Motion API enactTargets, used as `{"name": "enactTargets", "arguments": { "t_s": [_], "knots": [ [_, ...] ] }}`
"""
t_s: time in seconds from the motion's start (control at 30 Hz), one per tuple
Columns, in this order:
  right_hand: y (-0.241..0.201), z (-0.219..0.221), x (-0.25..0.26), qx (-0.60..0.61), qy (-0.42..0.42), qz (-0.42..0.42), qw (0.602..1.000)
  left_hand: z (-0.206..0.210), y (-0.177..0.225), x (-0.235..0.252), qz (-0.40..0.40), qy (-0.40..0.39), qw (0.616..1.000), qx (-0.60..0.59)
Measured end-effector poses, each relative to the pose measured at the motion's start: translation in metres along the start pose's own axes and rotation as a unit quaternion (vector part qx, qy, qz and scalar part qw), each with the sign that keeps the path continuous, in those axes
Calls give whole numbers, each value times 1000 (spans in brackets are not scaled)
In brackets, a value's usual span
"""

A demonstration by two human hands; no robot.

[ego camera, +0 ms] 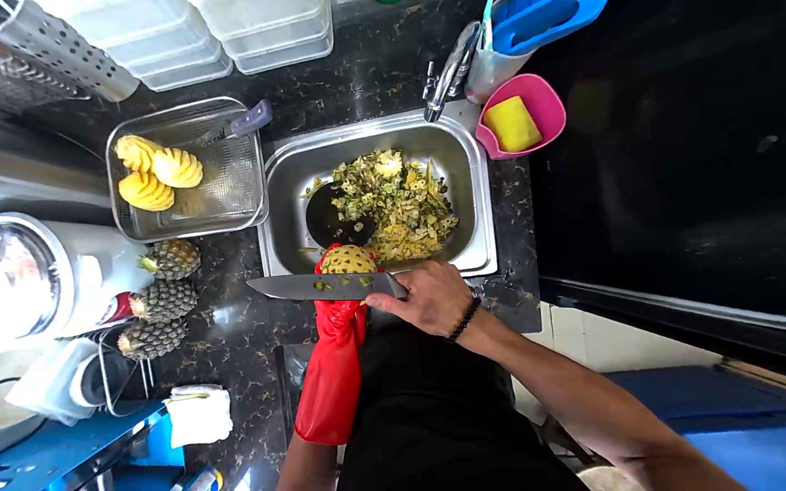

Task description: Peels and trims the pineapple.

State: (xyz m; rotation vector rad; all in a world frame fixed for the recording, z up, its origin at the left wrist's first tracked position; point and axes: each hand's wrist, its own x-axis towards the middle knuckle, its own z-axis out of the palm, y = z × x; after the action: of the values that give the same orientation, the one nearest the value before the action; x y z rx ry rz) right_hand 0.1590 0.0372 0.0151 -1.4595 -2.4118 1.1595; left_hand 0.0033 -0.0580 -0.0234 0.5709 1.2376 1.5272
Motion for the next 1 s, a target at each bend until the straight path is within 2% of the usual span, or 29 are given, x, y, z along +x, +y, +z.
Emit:
{"name": "enactTargets", "arguments": {
  "t_s": [0.13,0.27,0.4,0.53,0.6,0.67,0.77,0.83,1.0],
  "knots": [
    [10,7,3,-31,42,13,999,4,5,0,-29,27,999,-14],
    [35,-3,15,-24,-4,114,993,2,11,3,-67,54,996,-17],
    [11,-3,1,39,-10,28,999,-6,-1,14,-29,26,999,-35],
    [-1,-5,1,17,-24,-7,1000,1,2,8,3,6,1000,3],
    [2,1,3,-10,8,-11,1000,8,8,8,-17,32,999,-5],
    [11,6,6,-28,29,6,999,2,1,16,-29,43,997,-62],
    [32,1,17,-16,-4,86,996,-3,3,15,-45,37,993,-104],
    [36,-3,18,-3,-17,109,994,0,9,11,-57,33,991,-115],
    [3,-6,0,63,-22,6,998,-1,-2,12,-32,31,993,-106]
  ]
}}
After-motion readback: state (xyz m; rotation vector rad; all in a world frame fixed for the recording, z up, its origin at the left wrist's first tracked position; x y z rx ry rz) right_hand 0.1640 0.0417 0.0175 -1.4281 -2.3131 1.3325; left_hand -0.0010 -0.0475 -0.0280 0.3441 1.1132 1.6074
